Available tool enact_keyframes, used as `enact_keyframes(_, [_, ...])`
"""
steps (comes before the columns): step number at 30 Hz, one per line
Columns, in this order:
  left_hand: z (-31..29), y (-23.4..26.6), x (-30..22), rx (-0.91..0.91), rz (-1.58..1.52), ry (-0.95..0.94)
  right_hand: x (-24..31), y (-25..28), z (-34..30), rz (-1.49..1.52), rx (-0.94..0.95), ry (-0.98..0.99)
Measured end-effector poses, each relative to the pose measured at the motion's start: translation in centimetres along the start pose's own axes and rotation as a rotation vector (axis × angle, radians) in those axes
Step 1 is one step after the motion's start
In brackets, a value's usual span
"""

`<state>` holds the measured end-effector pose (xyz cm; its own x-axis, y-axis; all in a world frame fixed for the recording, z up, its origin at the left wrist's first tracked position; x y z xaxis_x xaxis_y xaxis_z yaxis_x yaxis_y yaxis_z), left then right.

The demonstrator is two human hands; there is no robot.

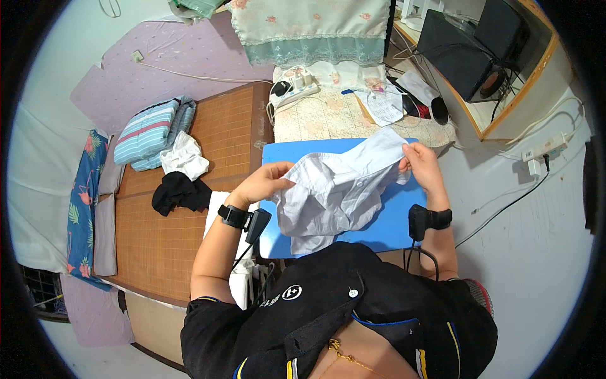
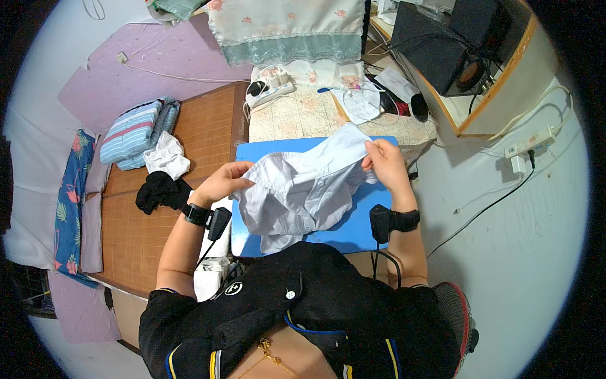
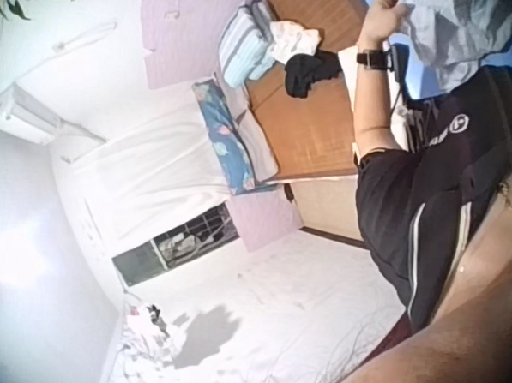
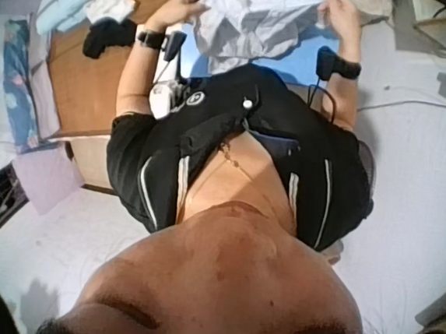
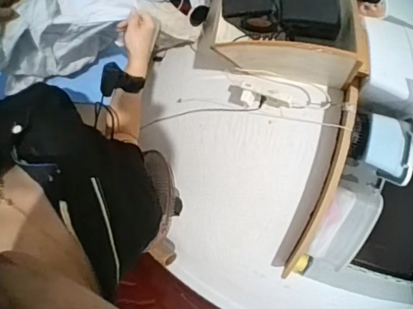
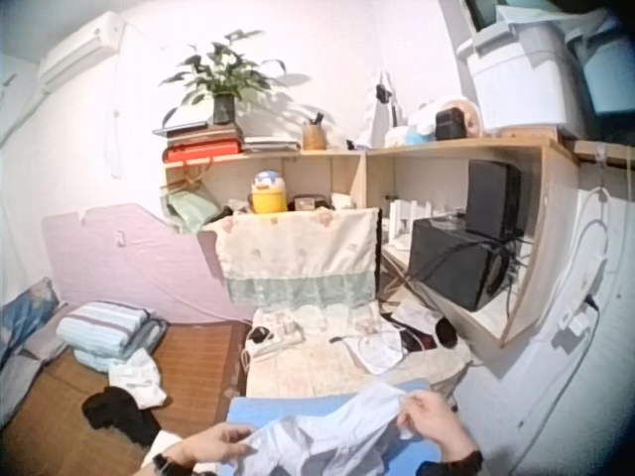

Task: The person folds denim shorts, a white t-shirt, a white tank top, a pair of black leggings, and a pair of black shorts, placing each item on a stack.

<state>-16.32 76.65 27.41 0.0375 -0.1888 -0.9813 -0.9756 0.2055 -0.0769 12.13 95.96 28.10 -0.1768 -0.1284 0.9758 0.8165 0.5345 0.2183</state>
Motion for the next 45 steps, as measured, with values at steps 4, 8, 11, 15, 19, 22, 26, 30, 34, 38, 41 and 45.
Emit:
enact_keyframes(4, [1.0, 2.2, 2.3, -0.263, 0.049, 0.049, -1.9, -1.0, 1.4, 0.000, 0.083, 0.013])
enact_keyframes(8, [1.9, 4.1, 4.8, -0.363, -0.080, -0.036, -5.7, -2.3, 2.8, 0.034, 0.060, 0.074])
enact_keyframes(11, [2.2, 5.2, 7.8, -0.551, -0.042, 0.139, -10.9, -2.6, 4.1, -0.226, 0.104, -0.114])
enact_keyframes(15, [0.4, 5.8, 11.6, -0.645, 0.076, 0.366, -14.0, -5.5, 2.7, -0.253, 0.347, -0.441])
enact_keyframes(19, [-0.6, 6.9, 13.5, -0.601, 0.049, 0.500, -16.7, -6.4, 2.9, -0.280, 0.279, -0.598])
enact_keyframes(22, [-1.6, 7.7, 15.9, -0.614, -0.060, 0.465, -17.7, -6.8, 3.1, -0.092, 0.171, -0.670])
enact_keyframes(26, [-1.7, 6.7, 15.2, -0.653, -0.171, 0.462, -20.6, -6.8, 3.4, 0.491, 0.159, -0.819])
enact_keyframes(30, [-2.2, 8.4, 17.4, -0.654, -0.137, 0.456, -20.4, -6.8, 3.7, 0.609, 0.197, -0.745])
enact_keyframes(34, [-3.0, 9.6, 16.2, -0.742, -0.143, 0.269, -15.7, -5.1, 3.4, 0.840, 0.085, -0.524])
enact_keyframes(38, [-3.3, 10.3, 15.0, -0.820, -0.174, 0.105, -12.4, -2.2, 3.1, 0.414, -0.052, -0.299])
enact_keyframes(41, [-3.8, 10.5, 16.3, -0.786, -0.191, 0.118, -12.2, -1.6, 3.0, 0.080, 0.026, -0.267])
enact_keyframes(45, [-3.5, 9.2, 17.4, -0.734, -0.134, 0.301, -15.3, -1.5, 2.9, -0.451, 0.222, -0.264])
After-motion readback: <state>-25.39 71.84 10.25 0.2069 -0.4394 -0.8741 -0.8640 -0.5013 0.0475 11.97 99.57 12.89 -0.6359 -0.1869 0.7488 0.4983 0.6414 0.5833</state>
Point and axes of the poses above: each hand's wrist, its own z-axis towards the middle knuckle, its own y-axis out of the back of the hand, x = y × z, the point moved 3 cm from there along z, towards the middle knuckle, and after that the axes turned 4 degrees about x, right-handed, at the moved point
